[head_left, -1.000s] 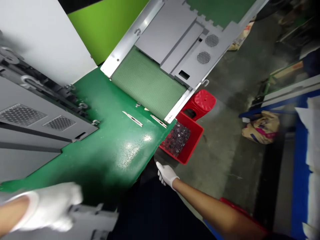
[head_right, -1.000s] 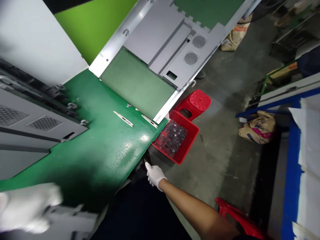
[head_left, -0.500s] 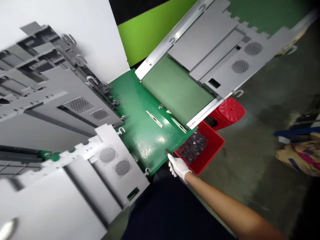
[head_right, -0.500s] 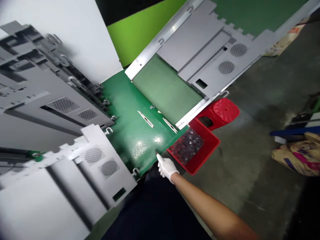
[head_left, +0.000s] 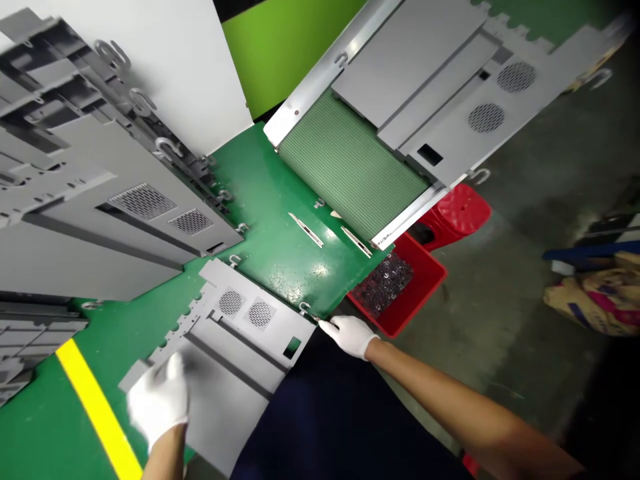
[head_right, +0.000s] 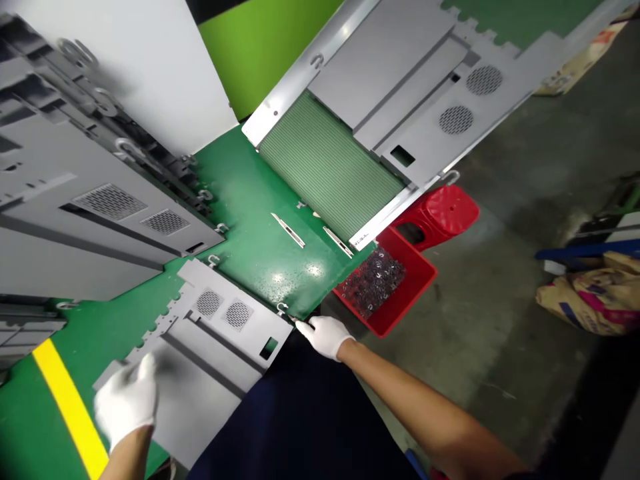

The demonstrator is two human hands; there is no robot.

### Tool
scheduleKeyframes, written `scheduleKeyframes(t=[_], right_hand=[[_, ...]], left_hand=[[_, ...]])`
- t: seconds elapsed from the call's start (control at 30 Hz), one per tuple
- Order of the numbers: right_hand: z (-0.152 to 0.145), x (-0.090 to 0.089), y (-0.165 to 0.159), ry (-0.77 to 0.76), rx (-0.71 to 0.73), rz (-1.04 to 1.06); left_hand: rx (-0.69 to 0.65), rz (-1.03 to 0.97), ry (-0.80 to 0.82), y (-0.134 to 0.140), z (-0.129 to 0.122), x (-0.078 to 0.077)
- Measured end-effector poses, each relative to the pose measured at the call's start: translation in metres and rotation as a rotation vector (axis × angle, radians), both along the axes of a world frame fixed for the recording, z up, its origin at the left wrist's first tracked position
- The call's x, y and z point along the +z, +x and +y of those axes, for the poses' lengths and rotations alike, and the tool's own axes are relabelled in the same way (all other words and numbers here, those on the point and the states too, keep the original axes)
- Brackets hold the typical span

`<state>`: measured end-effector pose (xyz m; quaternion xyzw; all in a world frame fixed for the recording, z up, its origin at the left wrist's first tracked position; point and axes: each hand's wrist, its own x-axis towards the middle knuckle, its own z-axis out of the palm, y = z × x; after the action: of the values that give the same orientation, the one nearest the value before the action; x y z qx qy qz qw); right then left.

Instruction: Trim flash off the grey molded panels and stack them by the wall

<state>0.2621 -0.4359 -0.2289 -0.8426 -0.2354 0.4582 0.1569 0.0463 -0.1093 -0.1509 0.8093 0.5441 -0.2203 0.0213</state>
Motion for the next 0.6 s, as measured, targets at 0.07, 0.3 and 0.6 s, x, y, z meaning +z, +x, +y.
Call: scheduleKeyframes(t=[0.07,0.3,0.6], right_hand=[[0.003,0.001,-0.002,0.009,0.047,-0.009],[0.018,-0.001,0.007,0.0,0.108,-0.01],[0.025,-0.003,0.01,-0.008,0.195,-0.047]], left_hand=[[-0.225,-0.347,-0.219,0.061,-0.017,0.002],[-0.863,-0.033,-0.92,0.218,-0.082,-0.049],[-0.802,0.022,-1.031,0.221,-0.082,-0.07]])
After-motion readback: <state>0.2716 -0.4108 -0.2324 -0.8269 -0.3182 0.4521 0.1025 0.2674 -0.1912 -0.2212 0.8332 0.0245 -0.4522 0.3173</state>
